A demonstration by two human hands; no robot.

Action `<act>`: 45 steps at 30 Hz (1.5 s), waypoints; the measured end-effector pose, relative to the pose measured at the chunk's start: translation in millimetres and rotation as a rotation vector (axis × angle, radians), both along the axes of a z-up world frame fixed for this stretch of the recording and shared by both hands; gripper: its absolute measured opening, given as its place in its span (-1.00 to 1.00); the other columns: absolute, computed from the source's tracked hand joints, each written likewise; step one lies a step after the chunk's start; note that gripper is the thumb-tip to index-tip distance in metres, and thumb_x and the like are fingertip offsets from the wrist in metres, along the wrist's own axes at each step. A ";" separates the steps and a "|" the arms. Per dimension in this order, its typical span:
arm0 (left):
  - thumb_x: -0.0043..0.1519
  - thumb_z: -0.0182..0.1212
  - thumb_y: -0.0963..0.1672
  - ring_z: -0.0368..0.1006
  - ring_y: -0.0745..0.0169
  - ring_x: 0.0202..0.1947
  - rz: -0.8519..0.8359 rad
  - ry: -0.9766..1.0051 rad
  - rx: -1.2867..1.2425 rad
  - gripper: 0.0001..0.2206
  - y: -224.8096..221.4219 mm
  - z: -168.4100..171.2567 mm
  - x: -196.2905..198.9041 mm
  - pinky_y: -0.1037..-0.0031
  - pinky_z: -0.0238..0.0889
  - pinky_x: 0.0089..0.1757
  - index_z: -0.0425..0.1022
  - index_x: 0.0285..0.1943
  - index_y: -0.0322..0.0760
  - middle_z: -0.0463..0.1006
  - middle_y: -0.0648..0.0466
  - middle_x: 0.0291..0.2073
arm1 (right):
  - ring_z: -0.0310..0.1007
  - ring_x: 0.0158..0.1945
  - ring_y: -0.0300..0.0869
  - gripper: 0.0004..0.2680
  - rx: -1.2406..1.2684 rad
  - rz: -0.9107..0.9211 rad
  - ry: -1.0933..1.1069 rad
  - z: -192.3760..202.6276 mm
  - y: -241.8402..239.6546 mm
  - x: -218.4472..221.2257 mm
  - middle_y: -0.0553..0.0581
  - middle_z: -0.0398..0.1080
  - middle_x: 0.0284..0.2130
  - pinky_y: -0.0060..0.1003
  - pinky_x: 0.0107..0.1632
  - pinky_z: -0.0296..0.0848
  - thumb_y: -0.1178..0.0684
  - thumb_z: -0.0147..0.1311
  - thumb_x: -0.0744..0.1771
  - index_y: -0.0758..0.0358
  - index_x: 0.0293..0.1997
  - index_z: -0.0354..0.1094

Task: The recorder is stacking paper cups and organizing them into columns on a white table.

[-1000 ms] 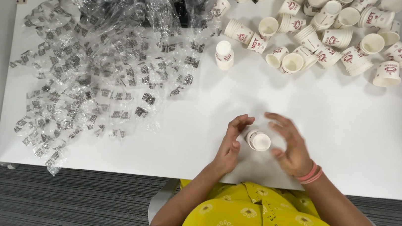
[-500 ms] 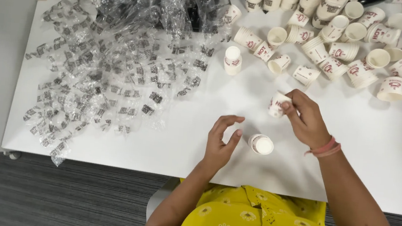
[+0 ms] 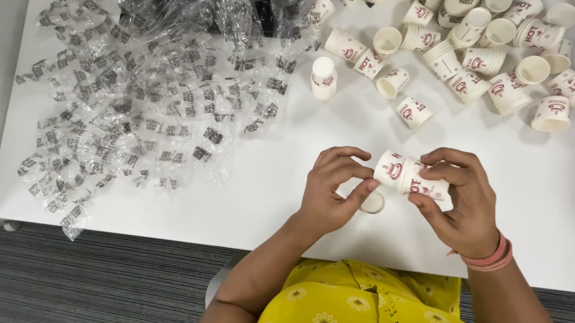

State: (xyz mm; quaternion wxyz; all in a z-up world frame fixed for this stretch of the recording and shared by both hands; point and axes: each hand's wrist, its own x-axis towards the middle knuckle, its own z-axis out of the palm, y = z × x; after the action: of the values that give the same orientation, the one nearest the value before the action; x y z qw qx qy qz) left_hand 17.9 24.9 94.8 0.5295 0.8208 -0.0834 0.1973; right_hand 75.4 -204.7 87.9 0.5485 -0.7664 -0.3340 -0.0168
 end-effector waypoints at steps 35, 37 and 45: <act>0.30 0.33 -0.24 0.38 0.42 -0.21 0.292 0.112 -0.900 -0.95 45.2 -71.1 -41.8 0.56 0.22 -0.09 0.57 -0.15 -0.42 0.60 0.11 -0.27 | 0.40 -0.19 -0.06 -0.58 -0.631 0.278 -0.423 19.7 47.5 -24.3 0.12 0.41 0.04 -0.15 -0.07 0.42 0.04 0.27 0.24 0.12 0.25 0.36; 0.29 0.33 -0.24 0.38 0.39 -0.17 0.216 0.129 -0.870 -0.94 34.7 -65.5 -45.4 0.53 0.22 -0.03 0.57 -0.16 -0.41 0.59 0.11 -0.25 | 0.39 -0.16 -0.05 -0.58 -0.566 0.272 -0.334 22.0 42.7 -26.8 0.14 0.41 0.05 -0.13 -0.06 0.39 -0.04 0.28 0.24 0.11 0.24 0.36; 0.20 0.41 -0.24 0.46 0.27 -0.05 -0.143 0.204 -0.578 -0.92 -0.9 -43.2 -46.5 0.45 0.29 0.06 0.60 -0.20 -0.34 0.59 0.07 -0.21 | 0.43 0.36 0.06 -0.60 0.019 0.114 0.047 0.7 33.6 -40.5 0.26 0.40 0.22 -0.12 0.32 0.44 0.03 0.25 0.33 0.17 0.30 0.19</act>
State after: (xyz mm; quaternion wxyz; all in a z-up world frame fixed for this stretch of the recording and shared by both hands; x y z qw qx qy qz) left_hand -28.6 24.0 51.6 0.7589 0.6441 -0.0276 0.0916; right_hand 34.9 -171.1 88.6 0.5637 -0.7409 -0.3639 0.0294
